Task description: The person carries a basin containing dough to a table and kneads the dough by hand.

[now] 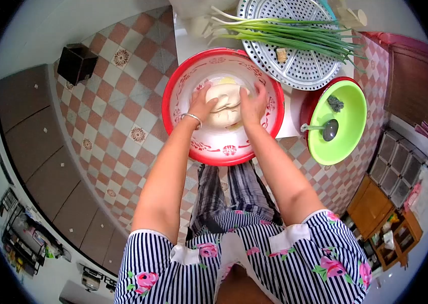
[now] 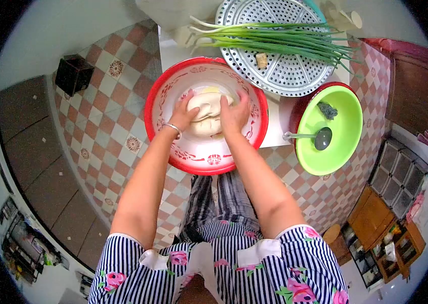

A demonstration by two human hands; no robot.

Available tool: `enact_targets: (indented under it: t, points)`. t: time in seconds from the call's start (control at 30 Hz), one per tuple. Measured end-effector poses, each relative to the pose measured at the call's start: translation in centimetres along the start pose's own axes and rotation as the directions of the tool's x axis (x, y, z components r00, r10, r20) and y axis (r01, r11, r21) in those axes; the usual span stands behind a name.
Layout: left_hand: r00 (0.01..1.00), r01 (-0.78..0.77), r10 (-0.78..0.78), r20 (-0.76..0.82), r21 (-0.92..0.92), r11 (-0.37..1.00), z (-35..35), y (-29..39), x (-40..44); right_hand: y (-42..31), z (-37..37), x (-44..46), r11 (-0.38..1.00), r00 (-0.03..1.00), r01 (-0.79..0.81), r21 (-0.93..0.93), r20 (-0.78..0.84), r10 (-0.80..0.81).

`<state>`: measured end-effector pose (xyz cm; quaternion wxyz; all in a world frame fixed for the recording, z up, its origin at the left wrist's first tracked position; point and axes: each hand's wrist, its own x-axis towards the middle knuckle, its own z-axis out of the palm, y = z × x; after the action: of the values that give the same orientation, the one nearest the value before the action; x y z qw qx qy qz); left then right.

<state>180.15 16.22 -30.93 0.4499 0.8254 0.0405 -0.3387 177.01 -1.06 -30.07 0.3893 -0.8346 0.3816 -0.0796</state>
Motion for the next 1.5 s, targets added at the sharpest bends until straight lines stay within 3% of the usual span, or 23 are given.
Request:
enact_targets:
  t: [0.03, 0.07, 0.13, 0.2, 0.23, 0.27, 0.3, 0.33, 0.37, 0.43, 0.47, 0.5, 0.53, 0.57, 0.6, 0.63, 0.67, 0.7, 0.77, 0.87, 0.97, 1.23, 1.5]
  points:
    - [0.998, 0.065, -0.066, -0.01, -0.028, 0.997, 0.0, 0.1, -0.9, 0.9, -0.6, -0.9, 0.992, 0.993, -0.098, -0.081, -0.076, 0.092]
    - [0.998, 0.042, -0.043, -0.055, -0.005, 0.999, 0.3, -0.1, -1.3, 1.6, -0.6, -1.0, 0.969, 0.968, -0.243, 0.046, 0.07, 0.24]
    - [0.987, 0.127, -0.131, -0.091, -0.043, 0.991, 1.4, -0.1, -2.3, 1.8, -0.9, -0.9, 0.808, 0.808, -0.546, 0.223, 0.397, 0.436]
    - [0.975, 0.167, -0.172, -0.141, -0.052, 0.985, 2.0, -0.5, -3.7, 1.2, -0.8, 0.8, 0.936, 0.862, -0.339, 0.099, 0.43, 0.267]
    - [0.984, 0.144, -0.157, -0.083, -0.148, 0.978, 2.1, -2.3, -3.1, 0.1, -1.0, 1.6, 0.974, 0.872, -0.225, 0.037, 0.453, 0.184]
    - [0.99, 0.125, -0.136, -0.025, -0.245, 0.961, 1.8, -4.1, -2.3, -0.9, -1.2, 1.7, 0.994, 0.891, 0.025, 0.11, 0.449, -0.072]
    - [0.993, 0.115, -0.109, 0.035, -0.341, 0.933, 1.9, -5.4, -2.0, -2.4, -1.9, 1.4, 0.971, 0.86, 0.215, 0.102, 0.452, -0.238]
    - [0.978, 0.071, -0.12, -0.172, -0.268, 0.961, 0.7, -1.6, -3.1, -4.2, -2.7, 1.0, 0.913, 0.798, 0.398, 0.094, 0.455, -0.395]
    - [0.987, 0.049, -0.097, -0.126, -0.341, 0.939, -0.6, 0.6, -3.1, -5.5, -3.0, 0.5, 0.817, 0.705, 0.569, 0.089, 0.459, -0.541]
    - [0.998, 0.01, -0.04, -0.051, -0.481, 0.877, -2.8, 3.4, -2.3, -6.3, -3.6, -1.2, 0.812, 0.685, 0.57, 0.128, 0.473, -0.555]
    - [0.988, 0.013, 0.061, 0.144, -0.465, 0.885, -3.5, 4.0, -2.5, -6.2, -3.9, -2.1, 0.817, 0.684, 0.559, 0.141, 0.477, -0.551]
    - [0.987, -0.103, 0.138, 0.087, -0.326, 0.94, -3.5, 3.9, -3.1, -6.0, -3.7, -2.4, 0.822, 0.684, 0.548, 0.155, 0.481, -0.548]
    - [0.974, -0.212, 0.222, 0.042, -0.171, 0.962, -3.1, 3.6, -4.4, -2.6, -2.0, -1.4, 0.893, 0.649, 0.199, 0.405, 0.628, -0.429]
    - [0.953, -0.304, 0.304, 0.016, -0.009, 0.953, -2.3, 3.2, -6.0, -2.2, -1.7, -1.7, 0.88, 0.713, -0.079, 0.469, 0.643, -0.279]
    - [0.934, -0.345, 0.349, -0.073, 0.059, 0.937, -1.1, 2.8, -7.7, -2.0, -1.6, -2.0, 0.786, 0.735, -0.344, 0.514, 0.668, -0.115]
    - [0.944, -0.311, 0.326, -0.059, 0.18, 0.933, -0.7, 3.9, -9.3, -2.0, -1.6, -2.3, 0.619, 0.712, -0.57, 0.54, 0.7, 0.045]
    - [0.928, -0.346, 0.368, -0.06, 0.231, 0.909, 0.1, 4.1, -10.4, -2.9, -1.3, -3.4, 0.86, 0.762, -0.411, 0.302, 0.631, 0.143]
    - [0.912, -0.375, 0.406, -0.059, 0.28, 0.884, 0.6, 4.2, -11.3, -5.5, -2.5, -5.0, 0.993, 0.886, -0.087, -0.076, 0.449, 0.112]
    - [0.892, -0.382, 0.44, -0.1, 0.352, 0.855, 1.5, 2.9, -10.9, -5.1, -2.4, -7.1, 0.989, 0.966, 0.132, -0.071, 0.232, -0.112]
    - [0.781, -0.46, 0.602, -0.165, 0.5, 0.734, 3.4, 0.0, -9.4, -3.6, -1.3, -7.6, 0.931, 0.931, 0.364, 0.041, 0.029, -0.365]
    - [0.81, -0.375, 0.567, -0.151, 0.609, 0.698, 4.0, -0.5, -7.0, -2.2, 1.0, -5.5, 0.921, 0.923, 0.383, 0.074, -0.003, -0.384]
    - [0.914, -0.262, 0.389, -0.114, 0.567, 0.781, 1.5, 1.4, 0.6, -5.0, 5.8, -0.1, 0.954, 0.984, 0.179, -0.24, 0.063, -0.169]
    - [0.958, -0.162, 0.262, -0.118, 0.529, 0.833, 0.7, 2.5, 2.6, -5.6, 7.6, 1.9, 0.955, 0.984, 0.176, -0.239, 0.067, -0.165]
